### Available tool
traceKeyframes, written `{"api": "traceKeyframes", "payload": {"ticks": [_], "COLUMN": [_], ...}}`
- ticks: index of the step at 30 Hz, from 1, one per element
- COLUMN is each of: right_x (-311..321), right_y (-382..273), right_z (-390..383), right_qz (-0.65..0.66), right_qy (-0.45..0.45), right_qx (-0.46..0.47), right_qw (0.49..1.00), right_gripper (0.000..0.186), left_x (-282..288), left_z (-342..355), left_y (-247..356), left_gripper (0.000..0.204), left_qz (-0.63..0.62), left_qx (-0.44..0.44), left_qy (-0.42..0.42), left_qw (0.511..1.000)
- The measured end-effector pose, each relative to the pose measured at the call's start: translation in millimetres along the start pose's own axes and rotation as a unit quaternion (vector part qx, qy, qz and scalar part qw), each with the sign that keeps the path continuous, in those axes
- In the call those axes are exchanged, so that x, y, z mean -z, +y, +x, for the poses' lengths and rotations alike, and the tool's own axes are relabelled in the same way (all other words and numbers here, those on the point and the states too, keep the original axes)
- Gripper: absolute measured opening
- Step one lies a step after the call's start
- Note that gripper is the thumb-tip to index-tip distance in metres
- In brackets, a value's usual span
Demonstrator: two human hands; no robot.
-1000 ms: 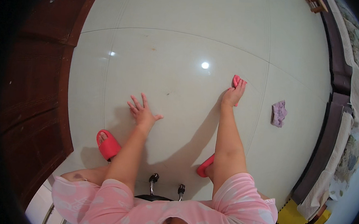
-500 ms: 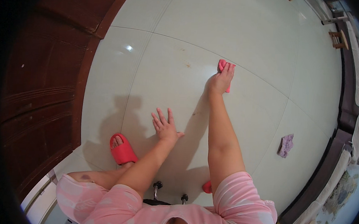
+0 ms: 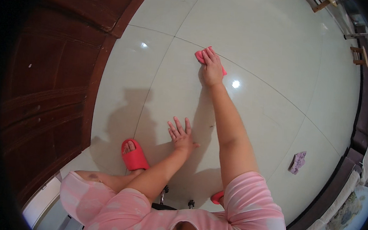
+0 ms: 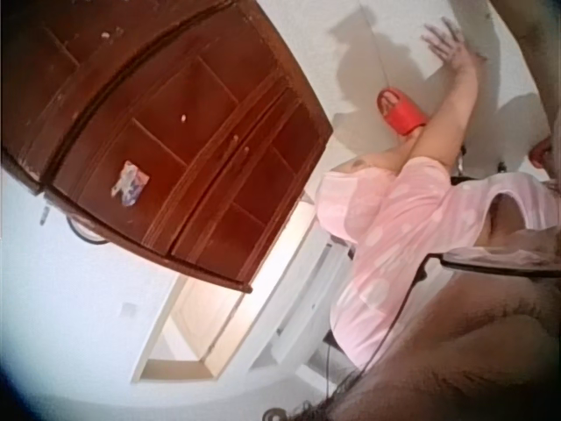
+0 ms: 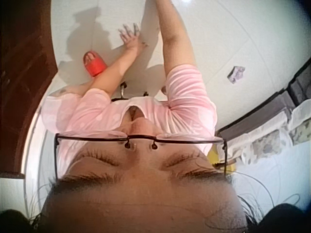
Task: The person sits on the floor and wipes the tiles using a pink cloth by hand, then moves to a pink basin and rinses the cloth in water.
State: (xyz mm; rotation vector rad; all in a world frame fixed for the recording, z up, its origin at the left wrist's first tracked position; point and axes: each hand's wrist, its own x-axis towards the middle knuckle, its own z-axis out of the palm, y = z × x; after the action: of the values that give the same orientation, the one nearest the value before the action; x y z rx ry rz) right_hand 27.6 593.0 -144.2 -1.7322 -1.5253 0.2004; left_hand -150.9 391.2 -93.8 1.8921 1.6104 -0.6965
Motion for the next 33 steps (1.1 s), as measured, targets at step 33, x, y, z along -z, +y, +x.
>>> {"api": "traceKeyframes", "payload": {"ticks": [33], "right_x": [158.0], "right_y": [9.8], "right_z": [-152.8], "right_qz": [0.237], "right_qy": [-0.024], "right_qx": [-0.351], "right_qw": [0.906], "right_gripper": [0.049], "left_x": [14.6], "left_z": [2.5], "left_y": [-5.9], "left_gripper": [0.137], "left_qz": [-0.010], "left_qx": [0.002], "left_qy": [0.020], "left_qw": [1.000]}}
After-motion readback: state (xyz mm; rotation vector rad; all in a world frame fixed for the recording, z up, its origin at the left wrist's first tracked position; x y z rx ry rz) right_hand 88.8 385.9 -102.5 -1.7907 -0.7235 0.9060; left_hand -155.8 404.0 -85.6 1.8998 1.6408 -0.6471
